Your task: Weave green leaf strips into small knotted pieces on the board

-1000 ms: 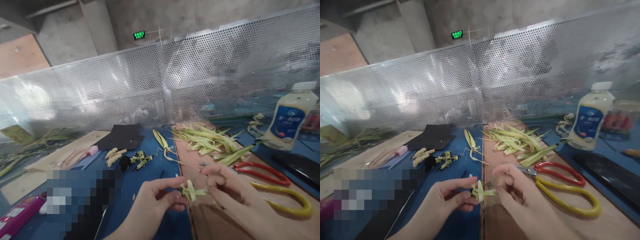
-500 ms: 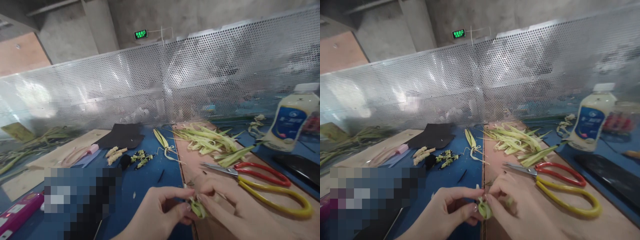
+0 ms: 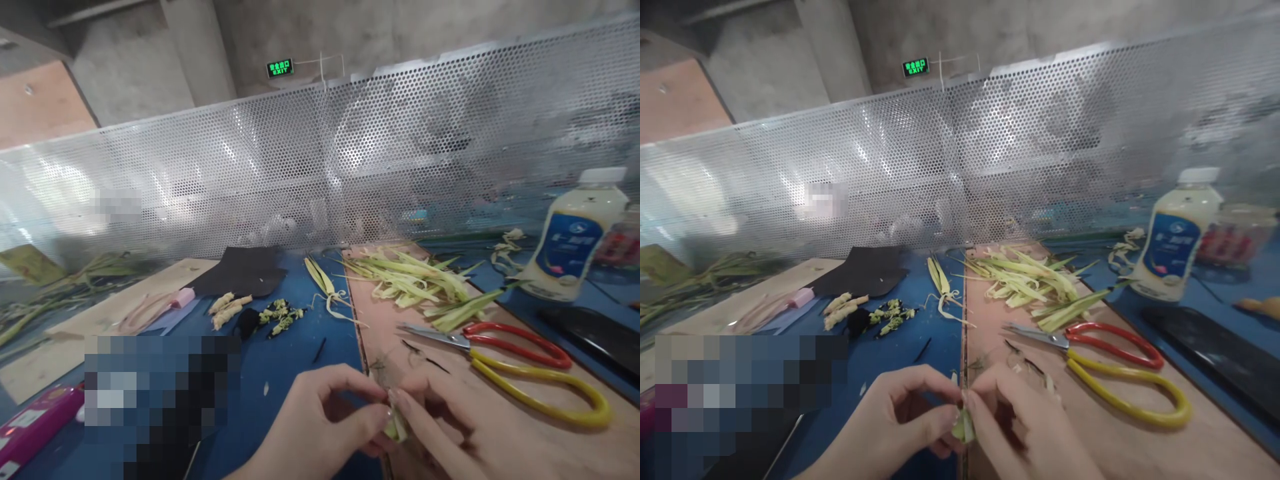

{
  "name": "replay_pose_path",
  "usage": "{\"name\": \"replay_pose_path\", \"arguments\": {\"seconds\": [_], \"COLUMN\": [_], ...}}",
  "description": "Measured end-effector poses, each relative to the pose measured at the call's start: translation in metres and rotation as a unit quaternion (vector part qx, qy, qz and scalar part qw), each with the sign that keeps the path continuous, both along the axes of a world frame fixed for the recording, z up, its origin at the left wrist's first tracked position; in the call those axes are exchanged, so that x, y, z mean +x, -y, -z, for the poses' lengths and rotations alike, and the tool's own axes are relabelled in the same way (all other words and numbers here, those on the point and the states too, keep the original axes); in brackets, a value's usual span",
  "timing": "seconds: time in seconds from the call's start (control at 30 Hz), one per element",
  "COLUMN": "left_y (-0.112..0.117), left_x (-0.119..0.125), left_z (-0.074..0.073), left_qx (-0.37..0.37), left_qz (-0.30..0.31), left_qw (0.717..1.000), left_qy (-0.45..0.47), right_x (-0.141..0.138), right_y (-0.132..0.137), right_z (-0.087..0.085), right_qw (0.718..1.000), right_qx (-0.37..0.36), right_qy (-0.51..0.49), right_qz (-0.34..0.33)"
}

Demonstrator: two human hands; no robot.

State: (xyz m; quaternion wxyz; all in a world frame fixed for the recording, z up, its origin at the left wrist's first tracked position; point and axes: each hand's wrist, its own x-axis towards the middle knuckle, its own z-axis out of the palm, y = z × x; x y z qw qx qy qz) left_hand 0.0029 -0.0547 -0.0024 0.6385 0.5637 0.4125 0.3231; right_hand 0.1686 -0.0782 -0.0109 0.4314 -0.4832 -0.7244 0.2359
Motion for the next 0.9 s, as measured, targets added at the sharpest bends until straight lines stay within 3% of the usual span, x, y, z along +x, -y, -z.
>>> {"name": "replay_pose_path", "arguments": {"seconds": [0.13, 0.23, 0.3, 0.47, 0.63, 0.9], "left_y": [0.003, 0.005, 0.005, 0.007, 0.008, 0.011], "left_x": [0.002, 0.004, 0.005, 0.006, 0.008, 0.011], "left_z": [-0.003, -0.006, -0.007, -0.003, -0.002, -0.006], "left_qx": [0.057, 0.081, 0.105, 0.159, 0.205, 0.210], "left_qz": [-0.005, -0.010, -0.012, -0.014, -0.024, -0.028], "left_qw": [0.995, 0.988, 0.984, 0.974, 0.965, 0.962], "left_qy": [-0.084, -0.129, -0.146, -0.160, -0.161, -0.171], "right_x": [-0.002, -0.002, -0.003, -0.008, -0.006, -0.007], "right_y": [-0.008, -0.011, -0.010, -0.002, 0.001, 0.000], "right_z": [0.017, 0.018, 0.013, -0.003, -0.013, -0.003], "right_qw": [0.996, 0.983, 0.980, 0.988, 0.996, 0.998], "right_qx": [-0.038, -0.124, -0.141, -0.100, -0.047, -0.004], "right_qy": [-0.085, -0.131, -0.139, -0.107, -0.075, -0.063], "right_qz": [0.004, -0.027, -0.026, 0.038, 0.030, 0.025]}}
